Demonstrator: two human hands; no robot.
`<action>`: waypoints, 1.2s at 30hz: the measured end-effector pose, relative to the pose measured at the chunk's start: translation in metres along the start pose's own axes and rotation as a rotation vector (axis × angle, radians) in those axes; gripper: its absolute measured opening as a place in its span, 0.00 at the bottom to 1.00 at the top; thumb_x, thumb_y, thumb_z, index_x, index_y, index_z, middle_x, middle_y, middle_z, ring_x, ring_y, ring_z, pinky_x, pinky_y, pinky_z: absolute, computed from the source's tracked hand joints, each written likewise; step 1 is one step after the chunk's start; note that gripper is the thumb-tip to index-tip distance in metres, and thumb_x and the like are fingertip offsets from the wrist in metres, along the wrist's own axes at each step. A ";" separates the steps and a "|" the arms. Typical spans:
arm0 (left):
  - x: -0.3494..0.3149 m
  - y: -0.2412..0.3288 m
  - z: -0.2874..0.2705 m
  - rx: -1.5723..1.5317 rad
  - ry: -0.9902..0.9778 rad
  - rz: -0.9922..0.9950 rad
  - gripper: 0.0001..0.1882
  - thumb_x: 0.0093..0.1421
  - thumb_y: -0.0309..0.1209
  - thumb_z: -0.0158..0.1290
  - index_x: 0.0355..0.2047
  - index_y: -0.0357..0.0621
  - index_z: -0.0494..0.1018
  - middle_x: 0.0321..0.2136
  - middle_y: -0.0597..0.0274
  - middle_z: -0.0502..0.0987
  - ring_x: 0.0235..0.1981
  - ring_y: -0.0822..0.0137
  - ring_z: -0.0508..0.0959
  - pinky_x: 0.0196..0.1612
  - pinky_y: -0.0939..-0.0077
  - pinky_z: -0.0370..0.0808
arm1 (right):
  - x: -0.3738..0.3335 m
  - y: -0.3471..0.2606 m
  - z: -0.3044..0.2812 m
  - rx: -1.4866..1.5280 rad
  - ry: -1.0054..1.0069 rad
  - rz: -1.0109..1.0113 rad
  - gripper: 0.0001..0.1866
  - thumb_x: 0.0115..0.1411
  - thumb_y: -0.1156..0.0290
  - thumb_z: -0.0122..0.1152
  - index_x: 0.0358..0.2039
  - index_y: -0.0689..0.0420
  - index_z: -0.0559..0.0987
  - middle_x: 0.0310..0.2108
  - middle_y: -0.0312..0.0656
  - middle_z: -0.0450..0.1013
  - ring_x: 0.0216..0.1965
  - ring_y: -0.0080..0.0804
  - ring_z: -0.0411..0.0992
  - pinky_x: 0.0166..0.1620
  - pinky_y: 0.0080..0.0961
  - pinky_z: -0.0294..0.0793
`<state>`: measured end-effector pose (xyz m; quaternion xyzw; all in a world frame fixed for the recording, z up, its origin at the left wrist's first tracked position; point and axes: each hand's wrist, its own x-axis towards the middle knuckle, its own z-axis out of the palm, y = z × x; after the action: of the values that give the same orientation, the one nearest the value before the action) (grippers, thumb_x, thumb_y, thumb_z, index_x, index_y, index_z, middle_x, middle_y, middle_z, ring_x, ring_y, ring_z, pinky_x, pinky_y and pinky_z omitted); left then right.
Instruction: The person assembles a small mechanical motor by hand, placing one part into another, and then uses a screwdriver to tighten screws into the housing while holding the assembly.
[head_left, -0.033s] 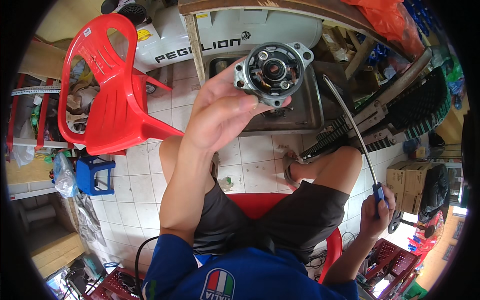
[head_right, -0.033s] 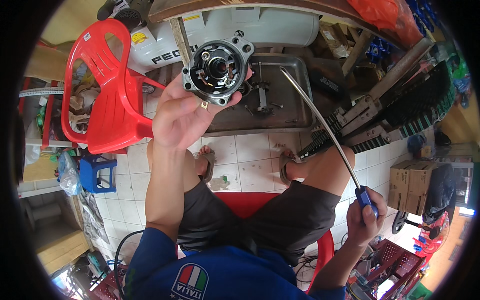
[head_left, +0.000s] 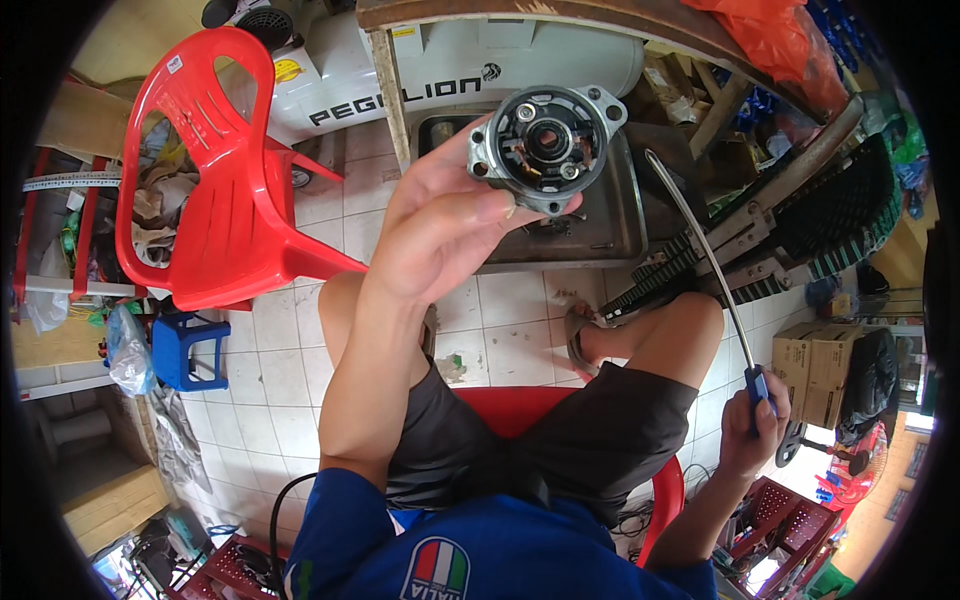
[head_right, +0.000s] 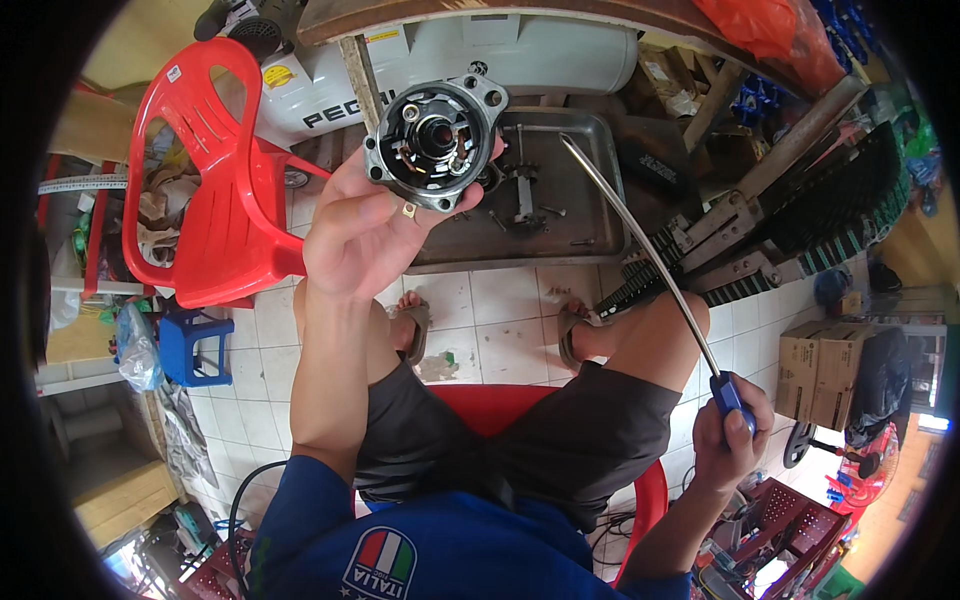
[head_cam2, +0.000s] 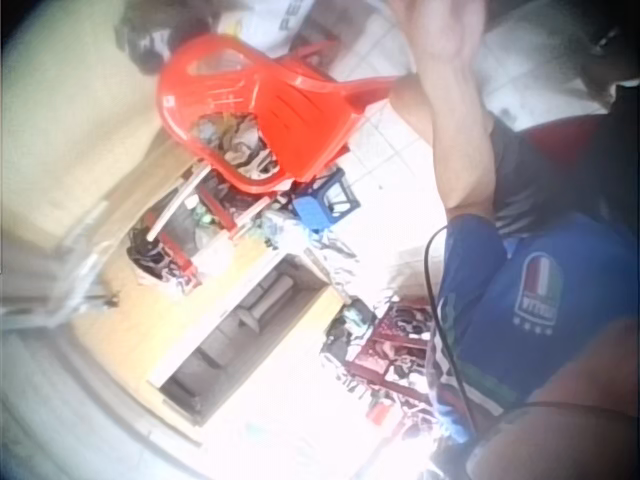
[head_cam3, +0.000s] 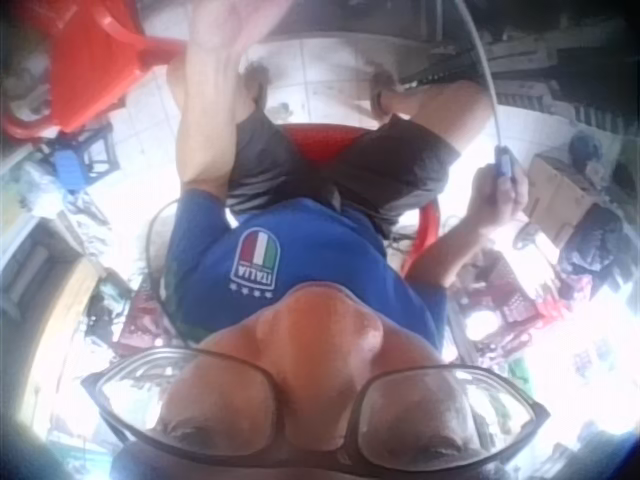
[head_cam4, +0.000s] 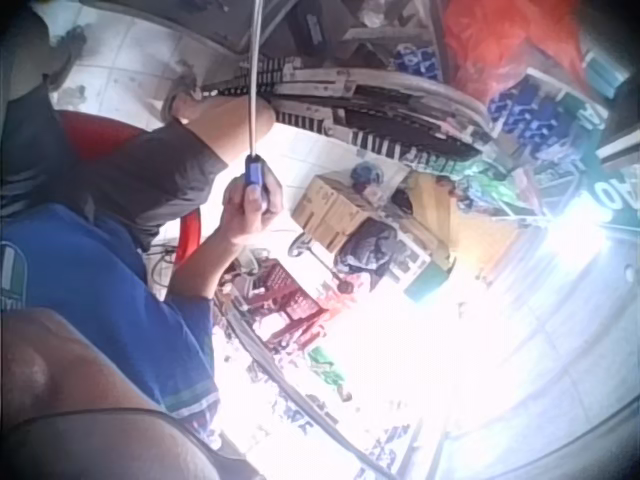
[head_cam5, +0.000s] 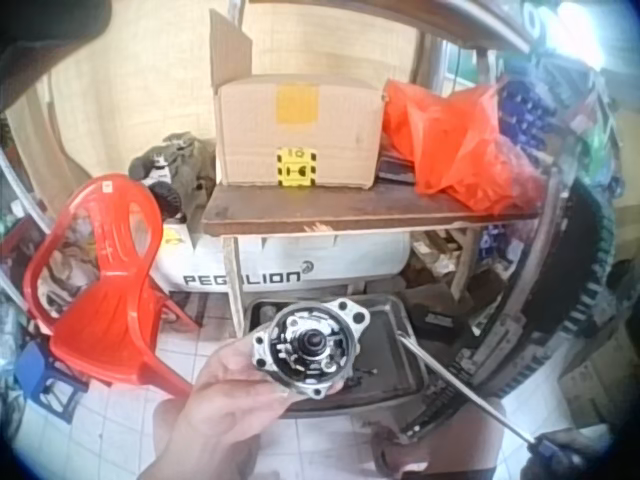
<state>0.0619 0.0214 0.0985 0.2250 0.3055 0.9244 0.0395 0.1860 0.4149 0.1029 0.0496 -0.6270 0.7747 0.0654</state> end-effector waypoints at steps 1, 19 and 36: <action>0.001 0.000 0.000 0.004 -0.004 0.001 0.33 0.59 0.22 0.50 0.65 0.27 0.56 0.56 0.43 0.71 0.56 0.52 0.74 0.61 0.47 0.69 | 0.000 0.000 0.001 -0.005 0.008 0.002 0.22 0.63 0.70 0.59 0.55 0.68 0.72 0.17 0.33 0.60 0.15 0.16 0.53 0.14 0.15 0.52; 0.003 -0.004 0.005 0.089 0.119 0.006 0.25 0.66 0.21 0.51 0.63 0.31 0.62 0.54 0.53 0.74 0.55 0.61 0.75 0.57 0.54 0.75 | 0.002 0.001 0.003 -0.015 -0.002 0.037 0.22 0.63 0.68 0.60 0.54 0.68 0.73 0.16 0.33 0.60 0.15 0.17 0.54 0.13 0.14 0.54; 0.000 -0.007 0.011 0.441 0.221 0.261 0.41 0.48 0.07 0.62 0.63 0.31 0.63 0.58 0.51 0.71 0.58 0.62 0.72 0.52 0.70 0.79 | 0.001 0.001 0.013 -0.058 0.060 0.081 0.22 0.63 0.69 0.58 0.53 0.70 0.72 0.16 0.32 0.59 0.15 0.16 0.54 0.16 0.15 0.51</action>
<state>0.0658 0.0335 0.1023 0.1634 0.4702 0.8517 -0.1636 0.1848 0.4024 0.1048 -0.0012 -0.6485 0.7593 0.0542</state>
